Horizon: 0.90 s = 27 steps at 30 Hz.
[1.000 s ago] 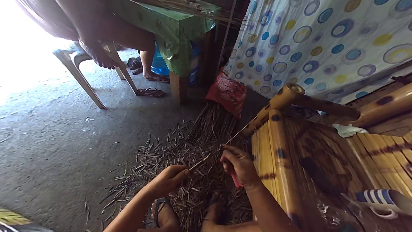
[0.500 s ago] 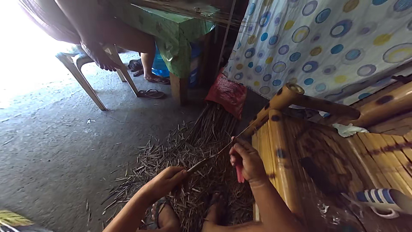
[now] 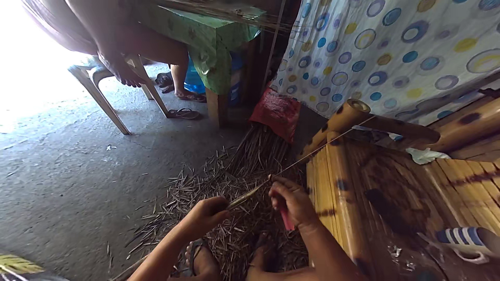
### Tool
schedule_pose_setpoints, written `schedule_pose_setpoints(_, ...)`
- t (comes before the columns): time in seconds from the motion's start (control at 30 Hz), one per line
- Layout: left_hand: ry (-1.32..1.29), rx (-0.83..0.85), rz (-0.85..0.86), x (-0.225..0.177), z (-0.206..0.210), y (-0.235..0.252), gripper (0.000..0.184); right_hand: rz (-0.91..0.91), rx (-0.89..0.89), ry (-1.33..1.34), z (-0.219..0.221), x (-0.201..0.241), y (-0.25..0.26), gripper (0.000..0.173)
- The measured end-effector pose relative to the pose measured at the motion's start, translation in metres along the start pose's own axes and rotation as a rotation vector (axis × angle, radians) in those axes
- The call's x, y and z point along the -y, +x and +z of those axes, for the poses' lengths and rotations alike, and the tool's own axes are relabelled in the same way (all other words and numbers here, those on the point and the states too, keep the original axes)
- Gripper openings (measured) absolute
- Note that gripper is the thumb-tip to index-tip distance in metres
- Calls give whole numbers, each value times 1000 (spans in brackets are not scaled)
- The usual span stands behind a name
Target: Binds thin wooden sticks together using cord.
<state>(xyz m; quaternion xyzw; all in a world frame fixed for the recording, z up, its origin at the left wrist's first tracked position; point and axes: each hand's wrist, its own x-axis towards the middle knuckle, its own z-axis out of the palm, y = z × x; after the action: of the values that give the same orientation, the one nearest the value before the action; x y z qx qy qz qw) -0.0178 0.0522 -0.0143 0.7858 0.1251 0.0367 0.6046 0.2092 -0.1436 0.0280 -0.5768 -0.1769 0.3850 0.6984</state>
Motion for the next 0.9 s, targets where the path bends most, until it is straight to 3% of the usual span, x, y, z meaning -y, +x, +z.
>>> schedule_pose_setpoints(0.13, 129, -23, -18, -3, 2, 1, 19, -24, -179, 20, -9, 10, 10, 32)
schedule_pose_setpoints(0.27, 160, -28, -13, -1, 5, 2, 19, 29, 4, -69, 8, -5, -7, 32)
schedule_pose_setpoints(0.43, 198, -32, -14, -4, 3, 2, 20, -19, -185, -3, -8, 12, 9, 32)
schedule_pose_setpoints(0.63, 193, -40, 13, -1, 5, 2, 30, 64, -30, -17, 11, -6, -7, 31)
schedule_pose_setpoints(0.8, 219, -50, 33, -1, 4, 0, 31, -5, -248, 48, -11, 13, 14, 32)
schedule_pose_setpoints(0.9, 266, -88, 47, 1, 9, 2, 35, 57, -91, -11, 4, -4, -4, 34)
